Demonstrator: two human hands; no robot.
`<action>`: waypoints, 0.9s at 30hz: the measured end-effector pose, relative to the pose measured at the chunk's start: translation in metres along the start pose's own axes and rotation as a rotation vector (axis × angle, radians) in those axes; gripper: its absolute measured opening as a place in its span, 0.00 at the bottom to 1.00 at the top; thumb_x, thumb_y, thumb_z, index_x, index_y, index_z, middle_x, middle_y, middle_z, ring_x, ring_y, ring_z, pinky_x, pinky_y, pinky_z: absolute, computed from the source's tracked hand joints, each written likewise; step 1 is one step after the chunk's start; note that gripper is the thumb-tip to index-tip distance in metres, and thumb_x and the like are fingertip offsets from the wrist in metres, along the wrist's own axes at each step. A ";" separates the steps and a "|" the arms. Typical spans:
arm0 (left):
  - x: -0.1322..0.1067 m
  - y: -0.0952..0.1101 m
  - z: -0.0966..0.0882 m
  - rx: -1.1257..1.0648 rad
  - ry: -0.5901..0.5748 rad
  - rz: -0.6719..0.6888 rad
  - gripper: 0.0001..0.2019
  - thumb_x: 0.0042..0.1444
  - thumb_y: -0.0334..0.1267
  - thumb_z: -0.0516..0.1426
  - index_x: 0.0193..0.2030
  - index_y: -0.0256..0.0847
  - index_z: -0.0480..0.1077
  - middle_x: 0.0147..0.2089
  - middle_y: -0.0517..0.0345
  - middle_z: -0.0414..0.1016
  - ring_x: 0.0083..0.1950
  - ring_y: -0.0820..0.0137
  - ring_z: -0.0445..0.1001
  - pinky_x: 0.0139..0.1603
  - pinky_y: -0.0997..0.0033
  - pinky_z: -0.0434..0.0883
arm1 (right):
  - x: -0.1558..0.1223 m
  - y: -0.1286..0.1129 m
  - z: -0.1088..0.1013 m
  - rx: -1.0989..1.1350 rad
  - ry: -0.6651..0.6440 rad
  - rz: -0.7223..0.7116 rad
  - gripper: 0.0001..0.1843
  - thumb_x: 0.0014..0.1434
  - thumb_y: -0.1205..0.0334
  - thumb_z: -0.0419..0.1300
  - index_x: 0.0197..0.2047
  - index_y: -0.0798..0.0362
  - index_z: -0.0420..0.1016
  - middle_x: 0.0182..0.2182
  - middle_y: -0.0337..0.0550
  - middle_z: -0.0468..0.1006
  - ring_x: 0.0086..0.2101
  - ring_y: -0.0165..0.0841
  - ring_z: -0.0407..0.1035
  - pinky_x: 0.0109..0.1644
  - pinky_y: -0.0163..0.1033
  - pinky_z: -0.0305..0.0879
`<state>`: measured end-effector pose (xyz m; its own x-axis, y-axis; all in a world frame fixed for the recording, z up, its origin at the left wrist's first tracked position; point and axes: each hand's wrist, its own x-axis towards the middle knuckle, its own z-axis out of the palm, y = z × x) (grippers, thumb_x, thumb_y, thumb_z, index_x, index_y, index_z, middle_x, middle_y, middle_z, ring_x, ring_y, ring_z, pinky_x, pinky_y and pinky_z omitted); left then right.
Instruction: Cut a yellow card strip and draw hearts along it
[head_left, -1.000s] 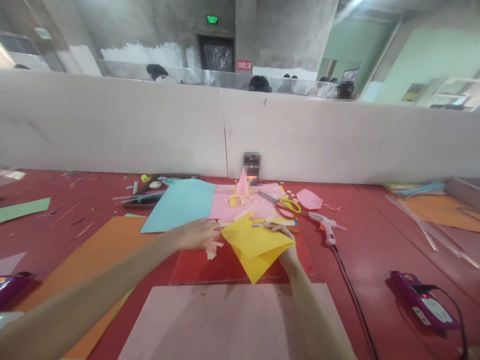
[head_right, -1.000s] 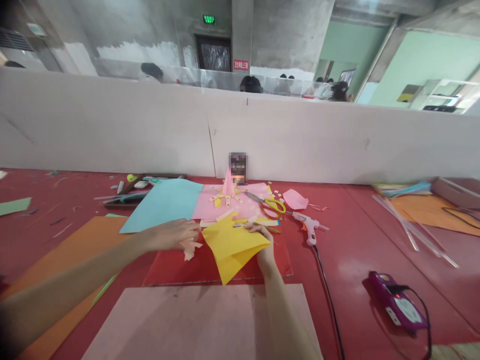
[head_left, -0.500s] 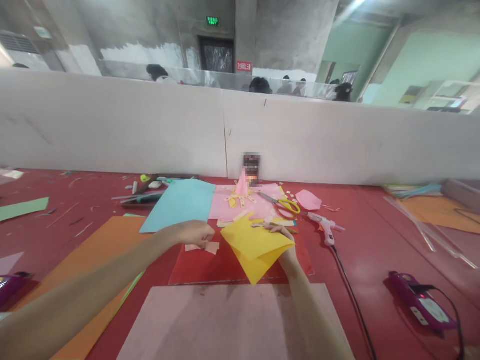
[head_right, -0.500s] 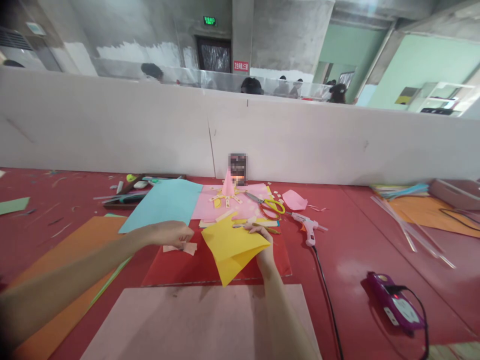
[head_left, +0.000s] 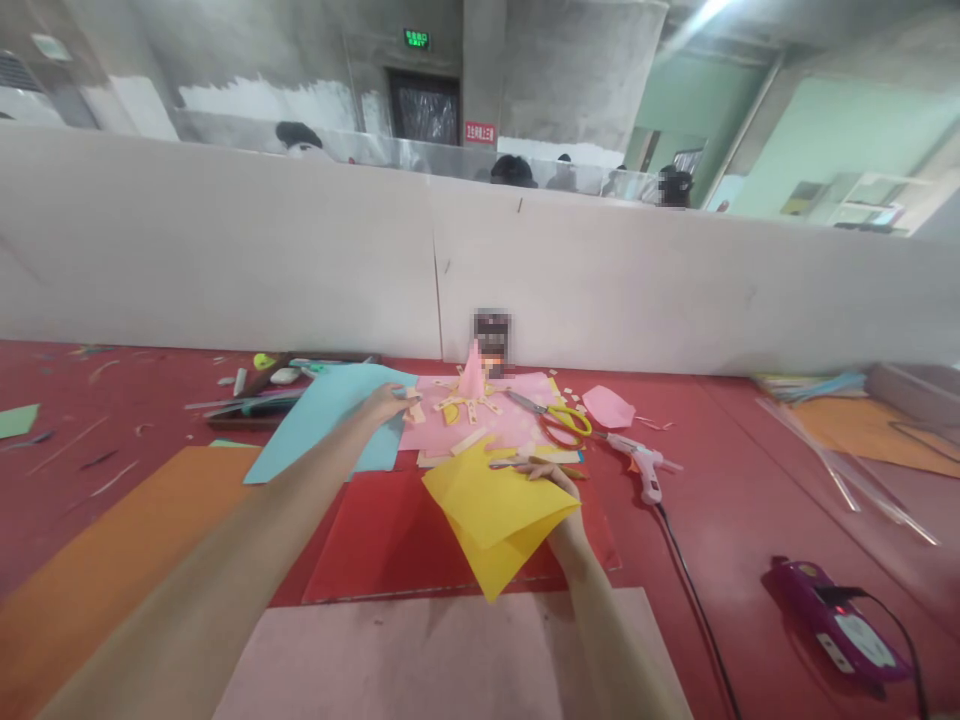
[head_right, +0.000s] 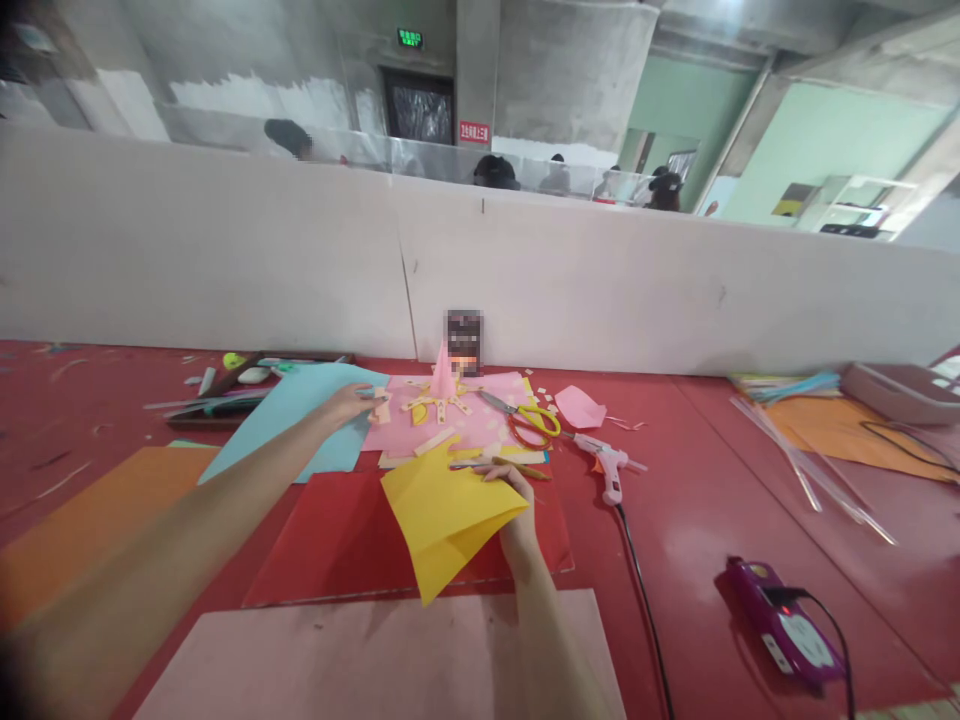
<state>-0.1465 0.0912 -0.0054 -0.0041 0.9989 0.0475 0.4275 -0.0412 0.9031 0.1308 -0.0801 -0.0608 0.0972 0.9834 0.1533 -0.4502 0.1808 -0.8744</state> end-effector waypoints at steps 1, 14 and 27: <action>0.000 0.001 0.002 0.031 0.054 -0.018 0.17 0.56 0.42 0.53 0.50 0.37 0.64 0.51 0.52 0.67 0.47 0.64 0.69 0.45 0.57 0.69 | 0.001 0.002 -0.001 0.008 -0.001 0.006 0.05 0.45 0.60 0.60 0.25 0.52 0.69 0.36 0.48 0.77 0.41 0.41 0.70 0.44 0.44 0.63; -0.125 -0.001 0.052 -0.005 0.146 0.143 0.17 0.56 0.49 0.47 0.46 0.43 0.65 0.52 0.51 0.67 0.57 0.61 0.62 0.58 0.59 0.58 | -0.002 -0.011 0.016 -0.235 0.210 0.105 0.12 0.48 0.53 0.62 0.25 0.54 0.70 0.19 0.37 0.71 0.19 0.27 0.64 0.21 0.31 0.59; -0.125 -0.013 0.055 -0.302 -0.296 -0.096 0.28 0.56 0.57 0.39 0.46 0.40 0.70 0.42 0.51 0.76 0.44 0.61 0.74 0.45 0.59 0.70 | 0.000 0.004 0.009 -0.305 0.239 0.292 0.18 0.47 0.47 0.62 0.26 0.52 0.64 0.10 0.27 0.61 0.09 0.24 0.58 0.11 0.28 0.48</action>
<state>-0.1019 -0.0318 -0.0466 0.2475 0.9605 -0.1274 0.1544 0.0907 0.9838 0.1212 -0.0792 -0.0606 0.2225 0.9547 -0.1974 -0.2120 -0.1502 -0.9656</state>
